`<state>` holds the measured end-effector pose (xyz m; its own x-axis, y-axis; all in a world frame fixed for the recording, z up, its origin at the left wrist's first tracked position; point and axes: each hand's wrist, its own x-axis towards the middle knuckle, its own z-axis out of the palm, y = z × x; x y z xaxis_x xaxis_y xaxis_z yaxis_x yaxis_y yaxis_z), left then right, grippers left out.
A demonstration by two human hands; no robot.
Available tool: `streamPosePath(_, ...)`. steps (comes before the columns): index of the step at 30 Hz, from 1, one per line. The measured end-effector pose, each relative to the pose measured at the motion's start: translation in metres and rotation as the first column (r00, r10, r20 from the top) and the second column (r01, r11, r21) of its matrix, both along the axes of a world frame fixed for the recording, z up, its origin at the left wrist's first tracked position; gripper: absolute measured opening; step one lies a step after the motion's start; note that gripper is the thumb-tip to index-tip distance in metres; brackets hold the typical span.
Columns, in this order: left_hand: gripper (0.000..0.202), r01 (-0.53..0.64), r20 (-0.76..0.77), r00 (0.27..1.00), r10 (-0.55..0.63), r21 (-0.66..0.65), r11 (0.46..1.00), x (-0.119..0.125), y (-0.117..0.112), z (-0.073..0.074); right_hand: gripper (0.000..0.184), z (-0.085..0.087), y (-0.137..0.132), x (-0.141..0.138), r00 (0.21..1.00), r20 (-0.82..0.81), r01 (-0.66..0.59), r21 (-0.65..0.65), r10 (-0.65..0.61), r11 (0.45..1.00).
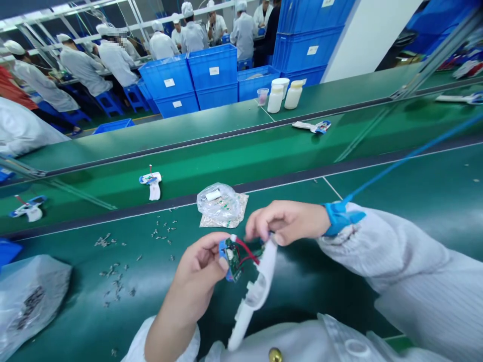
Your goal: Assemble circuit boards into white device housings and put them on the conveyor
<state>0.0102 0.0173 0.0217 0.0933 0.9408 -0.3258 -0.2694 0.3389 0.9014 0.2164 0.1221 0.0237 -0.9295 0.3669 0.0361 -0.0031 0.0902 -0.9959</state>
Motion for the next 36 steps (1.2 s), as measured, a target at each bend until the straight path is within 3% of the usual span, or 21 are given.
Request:
streamPosePath(2, 0.032, -0.101, 0.02, 0.995, 0.1, 0.071, 0.992, 0.002, -0.003, -0.004, 0.036, -0.005, -0.014, -0.008, 0.964, -0.063, 0.26, 0.035, -0.257, 0.965)
streamPosePath(4, 0.028, -0.156, -0.031, 0.986, 0.163, 0.153, 0.976, 0.007, -0.006, -0.008, 0.026, -0.002, -0.031, -0.019, 0.903, -0.139, 0.424, 0.154, -0.406, 0.892)
streamPosePath(7, 0.024, -0.228, -0.182, 0.945, 0.273, 0.236, 0.945, 0.015, -0.01, -0.009, 0.012, 0.008, -0.05, -0.036, 0.856, -0.18, 0.517, 0.289, -0.484, 0.806)
streamPosePath(10, 0.027, -0.263, -0.331, 0.874, 0.355, 0.293, 0.919, 0.017, -0.013, -0.008, 0.014, 0.011, -0.053, -0.047, 0.817, -0.107, 0.572, 0.286, -0.567, 0.769)
streamPosePath(12, 0.028, -0.239, -0.39, 0.847, 0.36, 0.326, 0.915, 0.016, -0.014, -0.009, 0.012, 0.009, -0.05, -0.051, 0.812, -0.054, 0.575, 0.244, -0.582, 0.781)
streamPosePath(15, 0.028, -0.215, -0.431, 0.827, 0.362, 0.353, 0.911, 0.012, -0.015, -0.012, 0.014, 0.006, -0.046, -0.053, 0.853, 0.007, 0.515, 0.161, -0.522, 0.842)
streamPosePath(18, 0.029, -0.242, -0.434, 0.81, 0.395, 0.366, 0.899, 0.01, -0.016, -0.014, 0.018, 0.003, -0.044, -0.054, 0.871, 0.051, 0.482, 0.098, -0.489, 0.87)
streamPosePath(24, 0.027, -0.322, -0.211, 0.903, 0.375, 0.245, 0.914, 0.012, -0.01, -0.016, 0.025, -0.005, -0.026, -0.056, 0.891, -0.07, 0.452, 0.056, -0.448, 0.89)
streamPosePath(26, 0.026, -0.372, -0.09, 0.915, 0.393, 0.191, 0.909, 0.012, -0.006, -0.017, 0.02, -0.011, -0.013, -0.056, 0.828, -0.066, 0.56, 0.052, -0.557, 0.827)
streamPosePath(29, 0.028, -0.449, 0.059, 0.894, 0.445, 0.072, 0.891, 0.011, -0.001, -0.018, 0.017, -0.015, -0.001, -0.052, 0.628, -0.06, 0.772, 0.172, -0.776, 0.612)
streamPosePath(30, 0.029, -0.458, 0.101, 0.886, 0.454, 0.021, 0.889, 0.011, 0.001, -0.017, 0.018, -0.015, -0.003, -0.05, 0.603, -0.089, 0.787, 0.227, -0.793, 0.574)
streamPosePath(31, 0.029, -0.457, 0.142, 0.878, 0.456, -0.028, 0.889, 0.01, 0.002, -0.017, 0.017, -0.013, -0.006, -0.049, 0.635, -0.138, 0.761, 0.278, -0.76, 0.585)
streamPosePath(32, 0.029, -0.447, 0.184, 0.873, 0.452, -0.073, 0.892, 0.01, 0.003, -0.016, 0.014, -0.011, -0.012, -0.047, 0.706, -0.198, 0.701, 0.327, -0.68, 0.634)
streamPosePath(34, 0.029, -0.413, 0.263, 0.861, 0.436, -0.141, 0.9, 0.01, 0.004, -0.014, 0.011, -0.006, -0.027, -0.046, 0.843, -0.301, 0.538, 0.436, -0.447, 0.721)
streamPosePath(36, 0.028, -0.383, 0.324, 0.849, 0.418, -0.17, 0.908, 0.009, 0.006, -0.013, 0.015, -0.004, -0.038, -0.046, 0.898, -0.327, 0.431, 0.519, -0.294, 0.738)
